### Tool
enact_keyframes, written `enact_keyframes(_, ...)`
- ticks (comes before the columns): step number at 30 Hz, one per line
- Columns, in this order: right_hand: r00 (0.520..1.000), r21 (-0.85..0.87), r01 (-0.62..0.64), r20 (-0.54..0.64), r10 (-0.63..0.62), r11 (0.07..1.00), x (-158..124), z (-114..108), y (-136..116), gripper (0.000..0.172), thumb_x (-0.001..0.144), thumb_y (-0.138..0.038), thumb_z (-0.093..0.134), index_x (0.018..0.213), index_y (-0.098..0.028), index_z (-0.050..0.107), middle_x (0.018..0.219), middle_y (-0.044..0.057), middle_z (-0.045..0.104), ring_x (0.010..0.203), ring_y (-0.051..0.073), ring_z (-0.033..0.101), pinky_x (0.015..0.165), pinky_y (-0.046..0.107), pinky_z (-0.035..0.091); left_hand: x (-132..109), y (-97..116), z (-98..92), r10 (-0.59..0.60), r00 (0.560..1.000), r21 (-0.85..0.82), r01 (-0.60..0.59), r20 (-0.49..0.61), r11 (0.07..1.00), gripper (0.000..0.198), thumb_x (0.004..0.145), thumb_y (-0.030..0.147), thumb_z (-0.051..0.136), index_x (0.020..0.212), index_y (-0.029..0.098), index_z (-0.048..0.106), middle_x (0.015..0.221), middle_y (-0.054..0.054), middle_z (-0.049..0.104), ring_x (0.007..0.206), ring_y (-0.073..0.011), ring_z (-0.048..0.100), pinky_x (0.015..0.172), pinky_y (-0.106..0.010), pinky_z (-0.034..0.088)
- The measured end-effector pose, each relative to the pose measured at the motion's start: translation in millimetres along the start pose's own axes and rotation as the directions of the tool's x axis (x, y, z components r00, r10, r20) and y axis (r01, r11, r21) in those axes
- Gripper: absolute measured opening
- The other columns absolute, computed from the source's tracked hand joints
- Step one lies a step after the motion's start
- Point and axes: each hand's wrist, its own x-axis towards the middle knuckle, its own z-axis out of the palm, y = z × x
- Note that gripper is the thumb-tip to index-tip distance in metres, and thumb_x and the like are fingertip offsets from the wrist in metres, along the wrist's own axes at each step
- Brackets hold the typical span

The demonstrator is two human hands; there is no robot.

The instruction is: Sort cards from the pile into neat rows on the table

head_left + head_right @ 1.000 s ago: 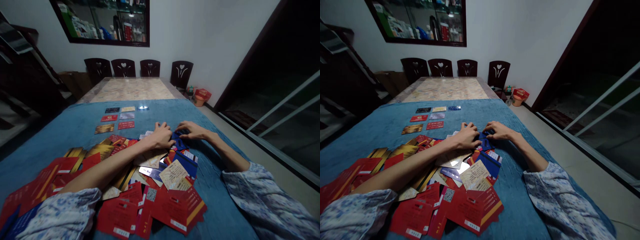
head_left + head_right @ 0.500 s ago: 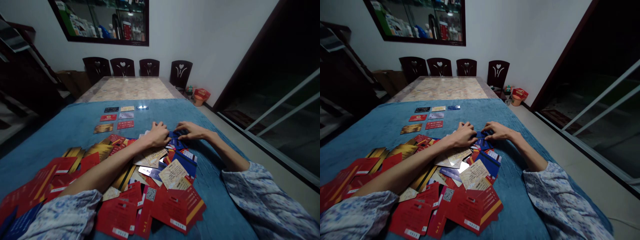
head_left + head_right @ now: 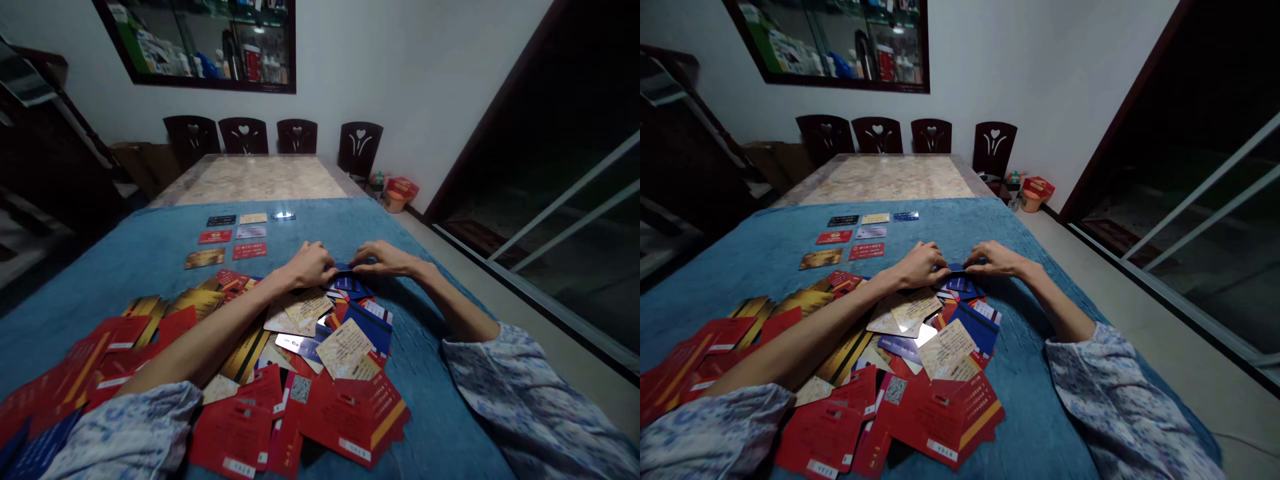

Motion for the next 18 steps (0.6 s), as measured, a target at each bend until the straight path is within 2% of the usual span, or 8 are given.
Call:
enact_keyframes(8,0.982,0.025,0.026,-0.187,-0.021,0.999,4.4,7.7,8.3,0.04,0.096,-0.046,0.053,0.094,-0.019,0.082,0.089,0.007,0.078,0.082,0.021,0.067,0.081,0.033,0.049,2.3,-12.1,-0.4,0.002,0.993,-0.049,-0.008,-0.117,0.999,0.027,0.095,0.019,0.054,0.083,0.017,0.079,0.086,-0.008,0.078,0.088,-0.021,0.064,0.083,-0.032,0.047)
enact_keyframes(12,0.957,-0.01,0.013,-0.291,-0.016,1.0,8.3,15.8,12.4,0.037,0.098,-0.042,0.052,0.09,-0.02,0.08,0.084,0.005,0.076,0.077,0.019,0.064,0.075,0.03,0.047,3.4,-17.9,1.1,-0.027,0.989,-0.042,0.021,-0.147,0.999,0.029,0.089,0.011,0.052,0.081,0.017,0.079,0.081,-0.009,0.076,0.087,-0.0212,0.064,0.079,-0.03,0.049)
enact_keyframes(18,0.924,-0.105,-0.039,-0.381,-0.004,0.994,13.0,27.7,17.1,0.031,0.099,-0.033,0.051,0.104,-0.02,0.078,0.089,0.01,0.074,0.08,0.02,0.065,0.076,0.03,0.047,5.5,-24.5,6.3,-0.083,0.984,-0.056,0.075,-0.159,0.996,0.031,0.088,0.009,0.052,0.096,0.016,0.08,0.094,-0.011,0.077,0.093,-0.0234,0.067,0.084,-0.033,0.052)
